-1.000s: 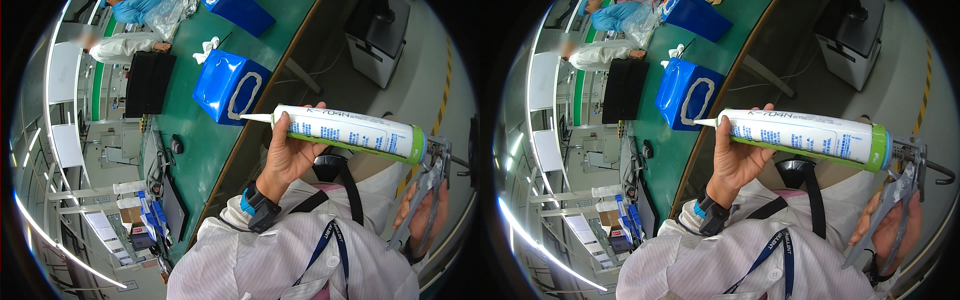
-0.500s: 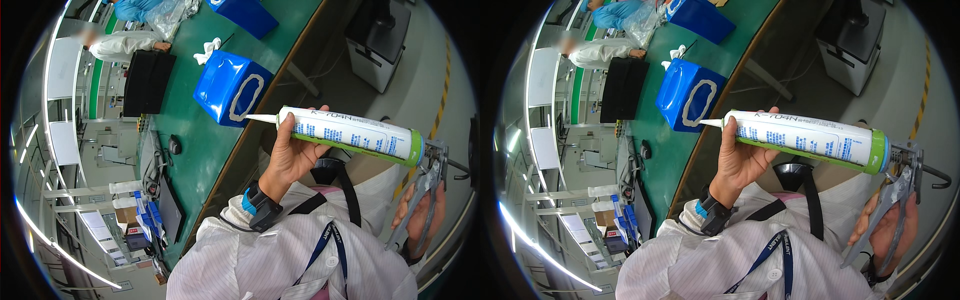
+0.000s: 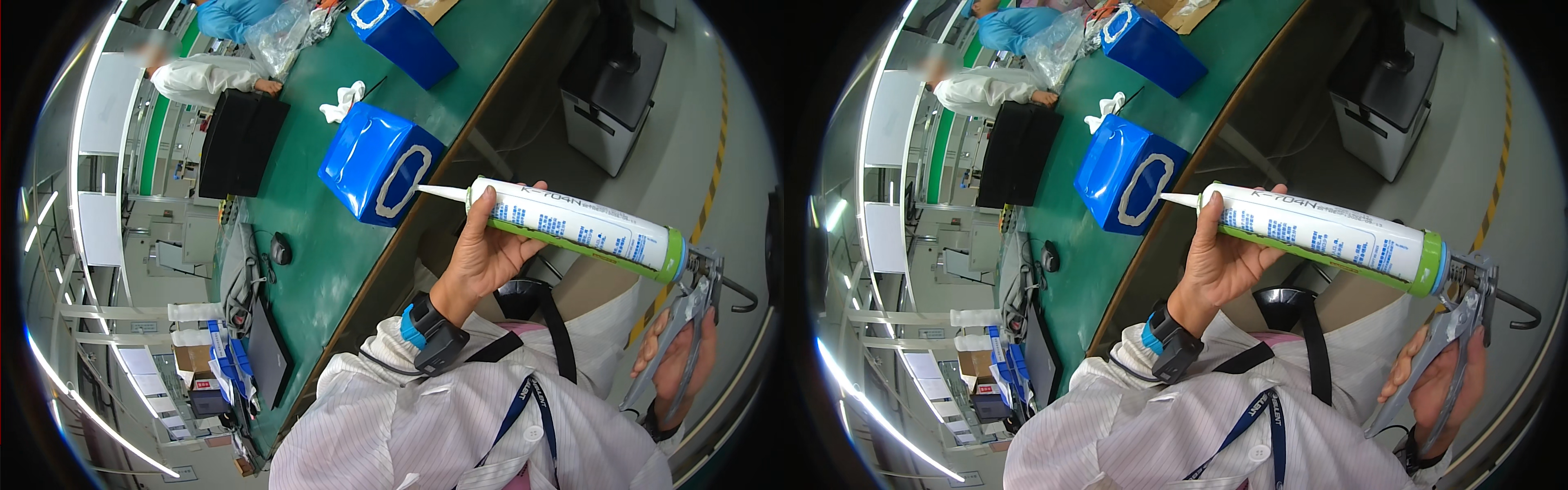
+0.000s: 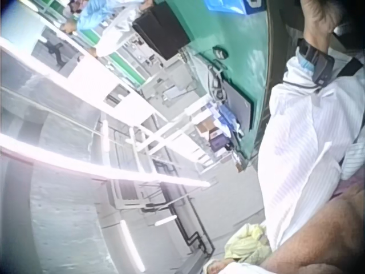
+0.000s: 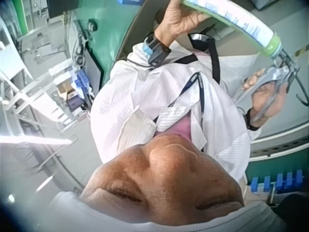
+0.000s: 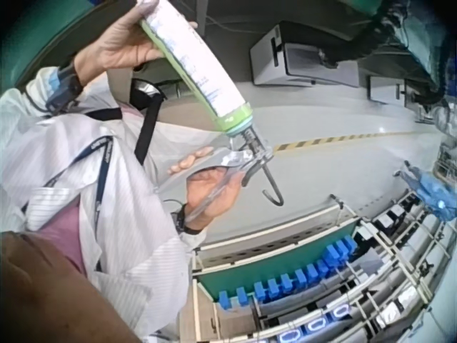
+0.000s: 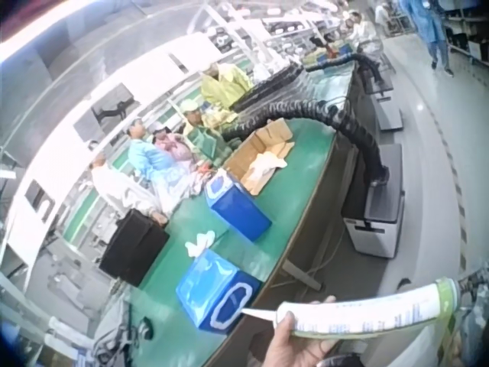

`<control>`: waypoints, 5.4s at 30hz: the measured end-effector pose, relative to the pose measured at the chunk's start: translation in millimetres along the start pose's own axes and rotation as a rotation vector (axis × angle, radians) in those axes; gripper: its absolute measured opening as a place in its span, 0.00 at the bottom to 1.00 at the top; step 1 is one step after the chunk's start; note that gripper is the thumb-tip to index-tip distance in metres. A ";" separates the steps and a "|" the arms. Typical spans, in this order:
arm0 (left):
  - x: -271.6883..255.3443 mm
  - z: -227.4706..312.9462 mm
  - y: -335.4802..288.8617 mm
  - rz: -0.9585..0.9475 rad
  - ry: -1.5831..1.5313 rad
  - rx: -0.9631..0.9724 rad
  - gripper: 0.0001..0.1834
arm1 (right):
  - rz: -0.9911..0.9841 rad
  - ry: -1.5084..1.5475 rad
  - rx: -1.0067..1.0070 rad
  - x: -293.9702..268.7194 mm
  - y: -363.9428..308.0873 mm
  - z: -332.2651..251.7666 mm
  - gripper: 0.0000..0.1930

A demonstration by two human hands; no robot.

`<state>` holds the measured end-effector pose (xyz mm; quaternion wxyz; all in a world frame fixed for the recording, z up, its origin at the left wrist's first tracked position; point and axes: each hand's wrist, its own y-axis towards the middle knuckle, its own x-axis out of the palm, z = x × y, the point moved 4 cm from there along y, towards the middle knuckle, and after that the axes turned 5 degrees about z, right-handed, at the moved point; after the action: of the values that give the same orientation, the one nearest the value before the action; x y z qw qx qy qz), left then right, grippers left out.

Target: Applying sealant from a cartridge gun to blue rectangular battery or electronic components and wiping excess with a cloth.

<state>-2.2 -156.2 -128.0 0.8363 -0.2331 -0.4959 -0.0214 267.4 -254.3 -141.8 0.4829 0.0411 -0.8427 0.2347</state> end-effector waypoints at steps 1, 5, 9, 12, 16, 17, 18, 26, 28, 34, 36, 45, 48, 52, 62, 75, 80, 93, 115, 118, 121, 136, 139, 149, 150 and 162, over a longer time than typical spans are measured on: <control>0.1 0.3 1.4 0.008 0.021 -0.002 0.27 | 0.011 0.001 -0.008 0.9 -0.4 0.3 0.39; -2.6 0.3 7.7 -0.018 0.019 -0.020 0.28 | 0.012 -0.027 -0.047 3.1 -0.6 1.3 0.38; 2.8 -2.8 12.9 -0.036 -0.001 -0.026 0.28 | 0.033 -0.042 -0.073 5.7 -4.9 -1.1 0.38; 1.6 -2.2 14.9 -0.038 0.006 -0.026 0.28 | 0.082 0.011 -0.062 6.5 -5.8 4.4 0.38; -4.1 3.3 17.0 -0.007 0.024 -0.032 0.27 | 0.108 0.037 -0.061 3.5 -0.1 13.1 0.37; -7.2 5.0 18.3 0.002 0.034 -0.043 0.27 | 0.119 0.038 -0.058 2.0 2.8 14.6 0.37; -2.9 3.9 18.4 -0.020 0.032 -0.037 0.27 | 0.109 0.026 -0.074 4.8 -1.4 12.3 0.37; 10.7 12.5 18.0 -0.022 0.165 -0.046 0.27 | 0.078 0.160 -0.006 -11.8 7.5 21.5 0.38; 16.4 12.5 15.3 -0.024 0.268 -0.078 0.24 | 0.060 0.142 -0.042 -31.2 9.3 34.1 0.38; 65.1 20.6 61.4 -0.054 0.465 0.131 0.19 | 0.075 0.431 0.012 -34.1 39.7 47.8 0.33; 87.4 36.1 91.9 -0.123 0.479 0.414 0.20 | -0.152 0.487 -0.105 -3.7 81.1 30.7 0.29; 78.8 48.5 -47.0 -0.467 1.011 0.070 0.25 | -0.110 -0.032 -0.360 135.5 306.3 -73.4 0.26; 72.3 123.4 -124.7 -0.367 0.988 0.144 0.21 | -0.051 -0.024 -0.343 157.7 350.0 -65.2 0.24; 26.6 212.5 -179.2 0.040 1.117 0.645 0.18 | -0.124 0.121 -0.206 181.4 399.0 -50.4 0.22; -70.7 345.6 -100.6 0.450 1.298 0.706 0.16 | -0.011 -0.253 0.130 168.4 419.0 -25.1 0.43; -186.3 396.8 12.6 0.873 1.728 1.253 0.09 | 0.234 -0.866 -0.198 155.0 321.7 -29.2 0.29; -146.7 418.7 -60.4 0.625 1.230 1.264 0.07 | 0.123 -0.826 -0.601 202.6 266.8 -40.0 0.15; 59.2 150.5 -141.2 -0.086 1.522 1.203 0.13 | -0.588 -0.967 -0.785 287.0 89.6 114.6 0.21; 80.1 174.5 -228.7 -0.178 1.297 1.290 0.20 | -0.089 -0.915 -0.507 157.0 194.6 134.2 0.07; 81.5 197.7 -248.3 -0.226 1.168 1.530 0.24 | -0.092 -1.046 -0.788 163.9 206.8 136.4 0.09; 94.3 226.1 -264.7 -0.355 1.001 1.932 0.27 | -0.072 -1.072 -0.922 159.5 199.8 153.3 0.14; 145.7 194.9 -304.4 -0.577 0.761 1.961 0.47 | 0.080 -0.982 -1.247 198.3 240.5 135.4 0.10; 65.4 230.4 -206.2 0.023 1.277 1.670 0.33 | 0.094 -0.946 -1.225 180.8 235.6 142.8 0.11; -84.5 229.5 -104.9 0.370 1.167 0.971 0.30 | 0.089 -1.071 -1.336 175.7 217.7 173.3 0.13; -85.3 227.5 -98.6 0.367 1.167 0.969 0.30 | 0.091 -1.071 -1.343 175.7 217.6 174.0 0.13; -99.6 228.5 -72.7 0.409 1.145 0.962 0.37 | 0.079 -1.123 -1.345 180.7 206.9 192.1 0.13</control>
<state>-259.3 -146.5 -93.6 0.9588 0.1163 0.1116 0.2339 -42.3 -126.1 -146.2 -0.0898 -0.1721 -0.9164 -0.3500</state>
